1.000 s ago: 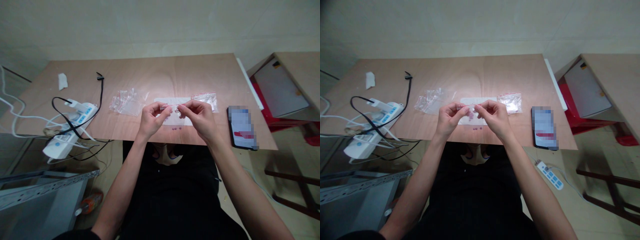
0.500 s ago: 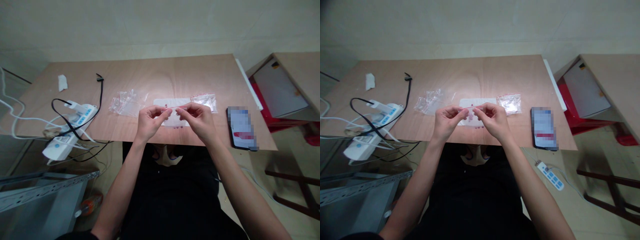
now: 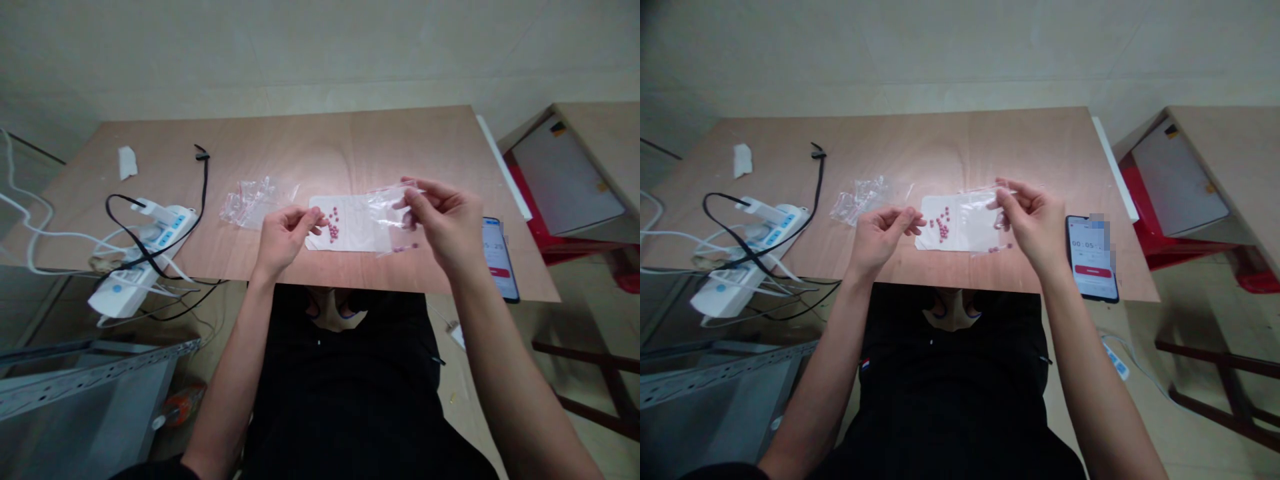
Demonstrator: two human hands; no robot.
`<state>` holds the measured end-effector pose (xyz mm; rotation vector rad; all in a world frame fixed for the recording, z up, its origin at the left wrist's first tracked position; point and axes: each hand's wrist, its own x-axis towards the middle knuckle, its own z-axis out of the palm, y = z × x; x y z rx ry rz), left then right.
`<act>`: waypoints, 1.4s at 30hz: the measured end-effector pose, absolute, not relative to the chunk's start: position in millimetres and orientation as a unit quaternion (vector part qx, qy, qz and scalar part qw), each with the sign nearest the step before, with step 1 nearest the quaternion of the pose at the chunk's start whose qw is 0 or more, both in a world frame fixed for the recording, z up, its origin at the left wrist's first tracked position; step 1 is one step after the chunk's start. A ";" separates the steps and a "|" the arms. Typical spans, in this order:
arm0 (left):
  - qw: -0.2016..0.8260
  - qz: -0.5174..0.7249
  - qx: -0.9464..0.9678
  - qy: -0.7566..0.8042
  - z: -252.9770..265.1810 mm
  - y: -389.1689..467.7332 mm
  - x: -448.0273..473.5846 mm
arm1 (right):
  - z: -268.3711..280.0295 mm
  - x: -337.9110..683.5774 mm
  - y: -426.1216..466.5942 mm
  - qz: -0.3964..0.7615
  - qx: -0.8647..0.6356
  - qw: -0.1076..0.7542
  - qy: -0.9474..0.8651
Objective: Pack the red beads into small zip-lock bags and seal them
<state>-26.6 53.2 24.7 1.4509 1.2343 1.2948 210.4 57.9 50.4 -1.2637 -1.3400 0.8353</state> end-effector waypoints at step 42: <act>0.025 0.466 0.685 0.559 19.2 53.1 -68.5 | 56.4 195.2 70.7 0.220 -0.516 0.422 -0.712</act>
